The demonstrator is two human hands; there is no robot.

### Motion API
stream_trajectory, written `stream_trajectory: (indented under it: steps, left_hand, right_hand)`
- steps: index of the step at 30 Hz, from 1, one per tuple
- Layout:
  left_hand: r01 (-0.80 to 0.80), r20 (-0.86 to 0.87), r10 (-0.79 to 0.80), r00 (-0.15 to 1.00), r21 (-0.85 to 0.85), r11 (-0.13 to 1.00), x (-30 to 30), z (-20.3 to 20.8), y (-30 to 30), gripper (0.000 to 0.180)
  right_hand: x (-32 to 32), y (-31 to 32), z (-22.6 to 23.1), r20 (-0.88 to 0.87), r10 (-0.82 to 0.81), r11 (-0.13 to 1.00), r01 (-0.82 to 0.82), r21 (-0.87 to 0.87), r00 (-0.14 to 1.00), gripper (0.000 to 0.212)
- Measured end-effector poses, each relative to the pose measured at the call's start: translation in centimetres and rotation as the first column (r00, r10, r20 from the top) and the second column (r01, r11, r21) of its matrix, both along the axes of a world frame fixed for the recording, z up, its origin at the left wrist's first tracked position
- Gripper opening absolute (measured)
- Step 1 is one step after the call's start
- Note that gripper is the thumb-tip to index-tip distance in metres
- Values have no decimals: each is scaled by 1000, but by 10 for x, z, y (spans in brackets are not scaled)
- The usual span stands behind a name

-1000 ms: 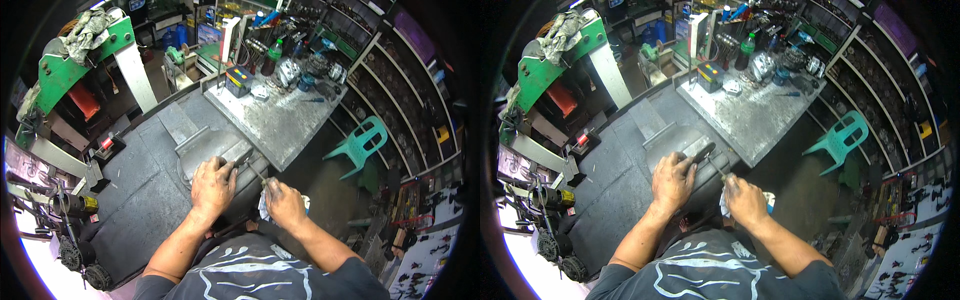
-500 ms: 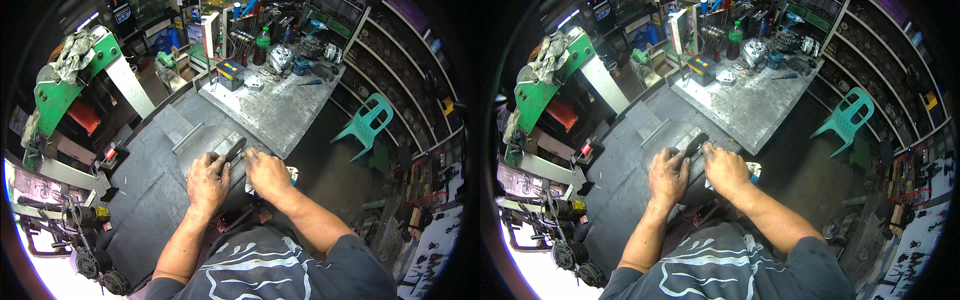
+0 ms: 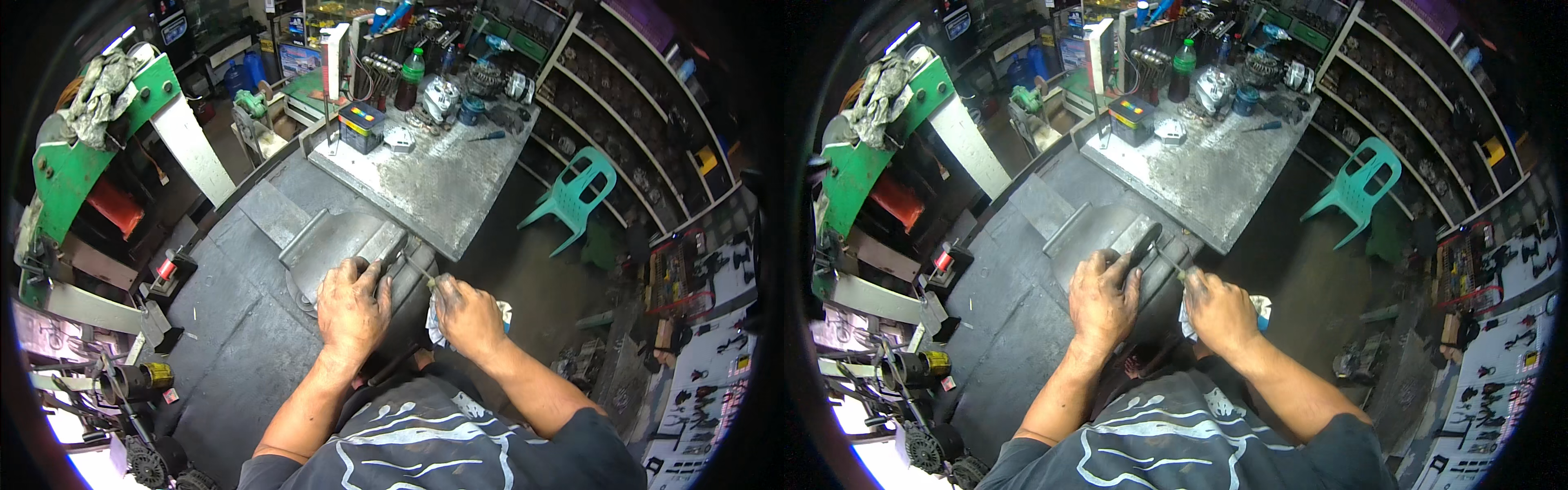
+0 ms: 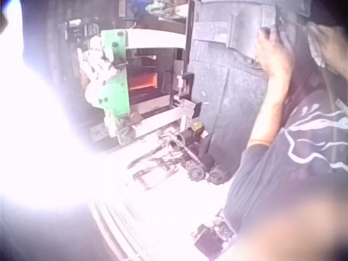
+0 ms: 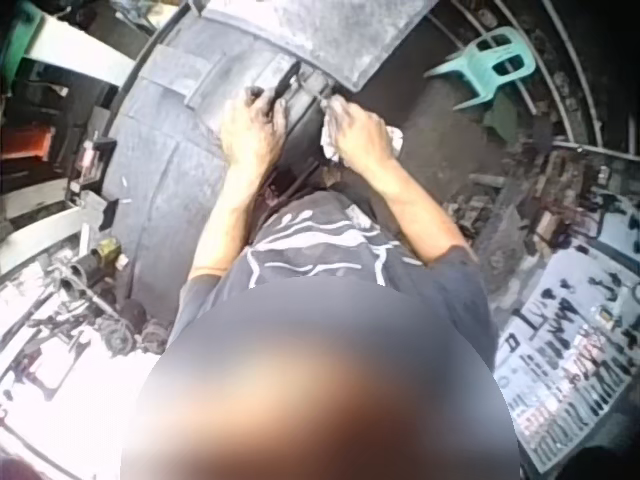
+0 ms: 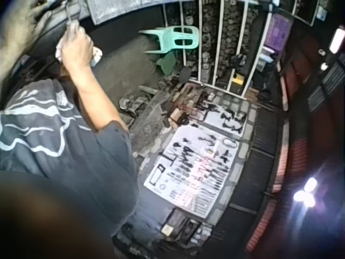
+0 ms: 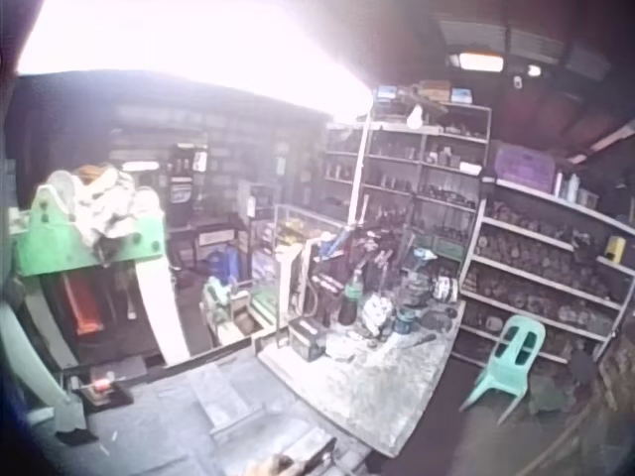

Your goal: The person operates a green drill press to work on a metal part, then removes the part and walks to a workbench. They place the part in a bench vise, tighten it, and use a cloth to wipe the surface of the part.

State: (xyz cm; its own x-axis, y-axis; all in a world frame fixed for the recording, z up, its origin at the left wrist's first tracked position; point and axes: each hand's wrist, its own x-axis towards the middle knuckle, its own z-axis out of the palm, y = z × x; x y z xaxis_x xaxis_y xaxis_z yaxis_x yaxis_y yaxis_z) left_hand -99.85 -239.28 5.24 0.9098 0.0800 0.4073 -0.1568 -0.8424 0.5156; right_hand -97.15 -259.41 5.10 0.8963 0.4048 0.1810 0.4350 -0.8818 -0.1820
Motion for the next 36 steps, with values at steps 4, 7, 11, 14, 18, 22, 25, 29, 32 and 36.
stream_trajectory:
  steps: [4,7,11,14,18,22,25,29,32,36]
  left_hand:
    - [12,-43,-13,999,-28,1000,2,1,1,32]
    - [14,-40,-16,999,-43,999,2,1,1,31]
    - [-1,-26,0,1000,-17,1000,3,1,0,31]
    - [14,-31,-14,999,-22,1000,4,3,-1,30]
    - [1,-27,-1,1000,4,1000,3,4,-3,29]
    - [-13,-23,14,1000,18,1000,2,4,-5,28]
    - [-14,-25,14,1000,4,1000,3,3,-7,27]
    - [-51,-30,52,998,25,998,3,5,-8,25]
    - [-63,-56,65,996,30,998,3,6,-11,25]
    - [-74,-60,76,995,23,997,3,6,-14,24]
  right_hand:
    - [0,-1,-6,105,84,994,-91,61,991,29]
    - [-4,3,-2,-22,55,995,-53,90,998,29]
    - [-10,7,7,-256,-130,990,138,13,958,23]
    - [-8,8,6,-37,-11,988,16,155,999,25]
    - [-7,0,-5,-90,-9,996,17,89,996,28]
    - [0,-7,-17,10,48,989,-48,136,999,26]
    - [1,-12,-17,75,89,988,-98,118,993,28]
    - [1,-15,-4,-113,74,996,-68,51,991,36]
    - [6,-12,5,-54,89,988,-82,134,995,30]
    - [8,-4,13,-82,91,972,-71,223,993,24]
